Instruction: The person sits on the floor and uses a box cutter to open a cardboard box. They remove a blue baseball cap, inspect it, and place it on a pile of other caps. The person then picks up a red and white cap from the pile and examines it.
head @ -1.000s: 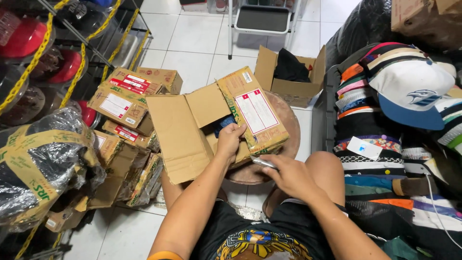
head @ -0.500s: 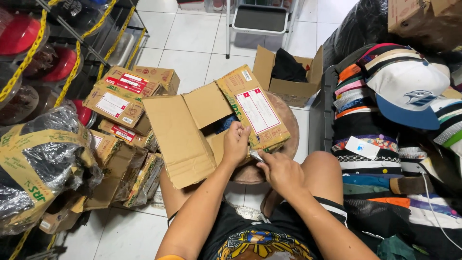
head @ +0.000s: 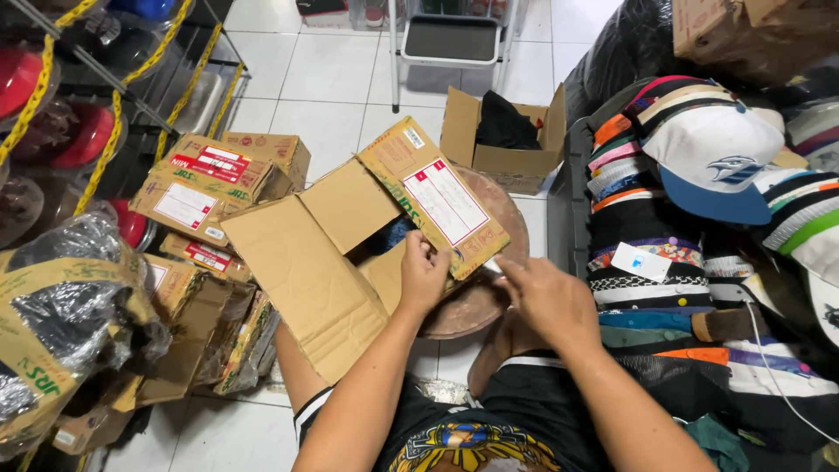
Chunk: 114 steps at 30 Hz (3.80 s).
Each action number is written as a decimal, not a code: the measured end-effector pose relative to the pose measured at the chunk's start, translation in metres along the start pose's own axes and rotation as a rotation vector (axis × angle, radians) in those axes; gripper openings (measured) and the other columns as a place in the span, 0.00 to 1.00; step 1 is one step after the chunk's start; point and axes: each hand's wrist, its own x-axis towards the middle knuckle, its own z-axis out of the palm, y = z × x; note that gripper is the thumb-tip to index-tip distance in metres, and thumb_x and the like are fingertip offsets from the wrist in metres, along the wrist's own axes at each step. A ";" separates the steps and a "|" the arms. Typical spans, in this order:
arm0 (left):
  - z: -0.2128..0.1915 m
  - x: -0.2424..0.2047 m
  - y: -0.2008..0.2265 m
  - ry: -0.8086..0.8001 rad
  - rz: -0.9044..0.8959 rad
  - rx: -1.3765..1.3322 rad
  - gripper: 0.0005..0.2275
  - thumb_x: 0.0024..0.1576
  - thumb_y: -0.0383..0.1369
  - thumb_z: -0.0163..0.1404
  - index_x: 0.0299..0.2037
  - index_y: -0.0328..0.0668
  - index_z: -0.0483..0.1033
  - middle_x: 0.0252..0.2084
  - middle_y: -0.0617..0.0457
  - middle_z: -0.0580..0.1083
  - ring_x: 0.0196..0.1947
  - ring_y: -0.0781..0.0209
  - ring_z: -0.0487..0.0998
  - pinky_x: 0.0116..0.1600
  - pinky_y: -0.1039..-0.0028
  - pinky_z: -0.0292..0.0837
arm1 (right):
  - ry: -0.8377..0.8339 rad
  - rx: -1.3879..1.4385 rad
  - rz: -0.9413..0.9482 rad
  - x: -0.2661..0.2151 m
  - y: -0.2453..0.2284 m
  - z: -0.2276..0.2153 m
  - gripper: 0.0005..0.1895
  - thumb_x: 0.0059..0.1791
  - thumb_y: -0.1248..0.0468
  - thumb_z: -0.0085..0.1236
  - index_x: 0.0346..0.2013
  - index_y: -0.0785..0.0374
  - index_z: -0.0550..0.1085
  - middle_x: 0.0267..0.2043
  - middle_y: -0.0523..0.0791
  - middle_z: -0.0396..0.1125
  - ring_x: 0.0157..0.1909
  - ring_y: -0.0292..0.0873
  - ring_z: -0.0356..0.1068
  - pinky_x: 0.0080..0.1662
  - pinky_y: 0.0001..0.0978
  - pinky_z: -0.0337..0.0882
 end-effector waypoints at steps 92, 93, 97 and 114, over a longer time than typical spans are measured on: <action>-0.026 0.062 0.094 0.050 1.153 0.569 0.17 0.58 0.34 0.51 0.16 0.47 0.63 0.16 0.54 0.61 0.20 0.55 0.67 0.33 0.67 0.64 | -0.523 0.885 0.541 0.024 -0.008 0.093 0.18 0.50 0.53 0.54 0.51 0.50 0.82 0.20 0.42 0.75 0.34 0.45 0.77 0.43 0.37 0.73; -0.028 0.058 0.098 0.068 1.176 0.545 0.17 0.58 0.34 0.51 0.16 0.48 0.64 0.17 0.56 0.62 0.20 0.55 0.67 0.33 0.68 0.63 | -0.482 0.837 0.518 0.024 -0.001 0.102 0.18 0.50 0.52 0.54 0.51 0.50 0.82 0.20 0.42 0.75 0.34 0.46 0.78 0.44 0.37 0.73; -0.067 0.006 0.129 0.007 1.238 0.576 0.17 0.59 0.36 0.49 0.17 0.48 0.64 0.19 0.55 0.62 0.21 0.56 0.67 0.34 0.65 0.63 | -0.443 0.852 0.554 0.028 0.009 0.107 0.19 0.52 0.53 0.54 0.55 0.54 0.79 0.22 0.44 0.77 0.39 0.49 0.78 0.47 0.43 0.73; -0.095 -0.018 0.071 -0.256 0.405 0.837 0.34 0.44 0.57 0.65 0.53 0.45 0.70 0.48 0.46 0.68 0.52 0.40 0.72 0.52 0.53 0.69 | 0.034 1.403 0.913 0.015 0.011 0.158 0.30 0.54 0.71 0.45 0.70 0.81 0.55 0.36 0.56 0.71 0.30 0.43 0.72 0.27 0.31 0.77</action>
